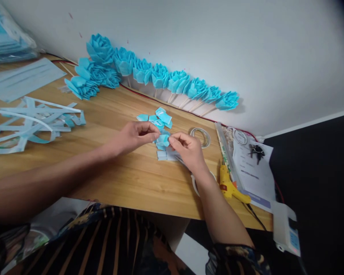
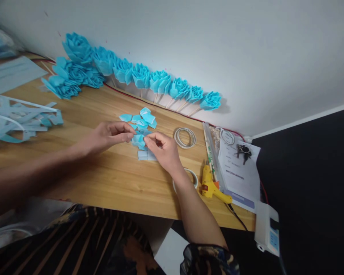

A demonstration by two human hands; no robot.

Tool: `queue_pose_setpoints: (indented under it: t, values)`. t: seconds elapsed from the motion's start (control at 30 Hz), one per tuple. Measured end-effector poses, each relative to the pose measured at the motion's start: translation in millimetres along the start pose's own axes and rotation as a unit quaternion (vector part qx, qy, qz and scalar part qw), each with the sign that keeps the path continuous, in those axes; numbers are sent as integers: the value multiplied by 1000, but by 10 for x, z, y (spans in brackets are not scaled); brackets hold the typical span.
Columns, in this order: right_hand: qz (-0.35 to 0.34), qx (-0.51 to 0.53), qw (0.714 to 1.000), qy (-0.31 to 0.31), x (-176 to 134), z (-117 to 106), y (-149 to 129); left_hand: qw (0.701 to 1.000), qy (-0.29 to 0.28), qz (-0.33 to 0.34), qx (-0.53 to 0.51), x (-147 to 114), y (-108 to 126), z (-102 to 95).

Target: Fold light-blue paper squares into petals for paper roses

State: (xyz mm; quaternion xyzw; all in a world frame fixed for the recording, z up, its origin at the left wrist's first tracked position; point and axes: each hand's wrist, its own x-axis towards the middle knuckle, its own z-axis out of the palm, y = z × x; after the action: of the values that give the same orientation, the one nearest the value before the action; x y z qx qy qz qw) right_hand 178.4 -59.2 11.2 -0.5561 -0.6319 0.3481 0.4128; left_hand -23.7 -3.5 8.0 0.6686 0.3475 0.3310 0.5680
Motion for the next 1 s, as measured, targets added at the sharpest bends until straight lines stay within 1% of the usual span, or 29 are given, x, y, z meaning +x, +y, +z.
queue_pose_setpoints:
  t: [0.1,0.3,0.37,0.4,0.47,0.53,0.57,0.6,0.63,0.67,0.73,0.83,0.9,1.0]
  values:
    - [-3,-5,1000,-12,-3,11,-15,1000,-3,12,14,17,-13,-1]
    - [1,-17,1000,-7,-9,19,-6,997,-31,22,67,57,-51,-48]
    - [5,3,1000,0,-1,8,20,998,-10,18,66,96,-66,-114]
    - [6,19,1000,7,6,-1,38,998,14,14,61,124,-78,-163]
    - [6,52,998,30,21,-19,76,995,88,3,57,194,-116,-293]
    - [4,71,996,50,34,-32,106,982,161,-25,96,268,-177,-446]
    - [2,75,996,55,38,-34,114,971,193,-37,136,300,-214,-520]
    - [-1,77,996,55,40,-33,118,957,217,-47,186,326,-252,-588]
    - [-5,76,996,51,40,-30,118,941,229,-53,244,346,-288,-645]
    - [-8,73,996,45,39,-26,114,927,231,-57,291,359,-321,-690]
    - [-11,65,997,37,37,-16,106,903,232,-65,355,370,-364,-739]
    - [-7,63,997,38,45,-10,118,875,238,-76,416,367,-367,-742]
    - [-5,65,997,44,58,-14,146,865,236,-82,435,361,-341,-733]
    - [-7,67,996,58,77,-30,186,863,230,-90,440,354,-308,-745]
